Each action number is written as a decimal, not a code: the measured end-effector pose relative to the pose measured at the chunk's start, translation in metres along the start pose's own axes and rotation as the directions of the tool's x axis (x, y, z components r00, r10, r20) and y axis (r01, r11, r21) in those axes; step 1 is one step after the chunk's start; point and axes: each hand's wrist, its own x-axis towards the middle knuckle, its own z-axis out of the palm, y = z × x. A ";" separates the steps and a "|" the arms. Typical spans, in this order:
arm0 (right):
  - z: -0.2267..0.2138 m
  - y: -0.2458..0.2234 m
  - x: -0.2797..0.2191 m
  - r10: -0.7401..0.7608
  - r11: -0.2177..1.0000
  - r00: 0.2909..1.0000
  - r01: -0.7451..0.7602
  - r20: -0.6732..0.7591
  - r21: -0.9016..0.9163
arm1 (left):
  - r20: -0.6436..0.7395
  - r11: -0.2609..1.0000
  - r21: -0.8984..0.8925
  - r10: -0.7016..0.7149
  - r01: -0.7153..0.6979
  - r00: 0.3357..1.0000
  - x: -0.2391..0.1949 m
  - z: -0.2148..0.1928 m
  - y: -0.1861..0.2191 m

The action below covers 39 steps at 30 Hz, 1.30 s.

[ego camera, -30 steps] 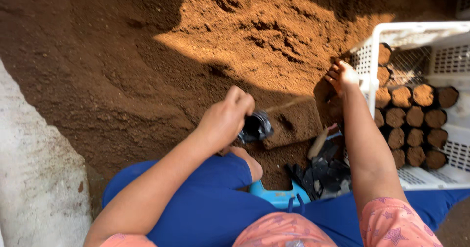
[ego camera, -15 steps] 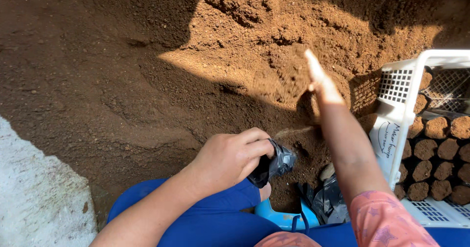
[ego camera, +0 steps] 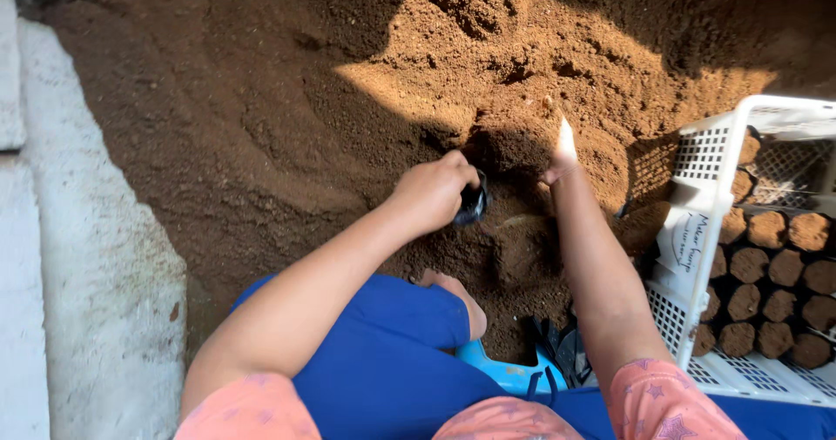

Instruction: The person scoops soil from a large pile and fills small black plastic nursery pots by hand. The filled pots are placed into a white plastic crate. The person repeats this process for multiple pots.

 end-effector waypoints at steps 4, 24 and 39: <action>-0.021 0.008 -0.041 -0.184 0.971 0.976 0.162 0.115 0.175 | -0.030 0.978 0.174 -0.114 0.117 0.993 0.021 0.031 -0.009; -0.006 -0.019 -0.251 -0.288 0.956 0.890 0.246 0.352 0.161 | 0.153 0.944 0.056 -0.331 0.327 0.931 0.025 0.031 0.042; -0.004 0.012 -0.331 -0.718 -0.509 0.192 0.511 0.669 -0.693 | -0.286 0.982 -0.180 -0.005 -0.049 0.958 0.012 0.045 0.058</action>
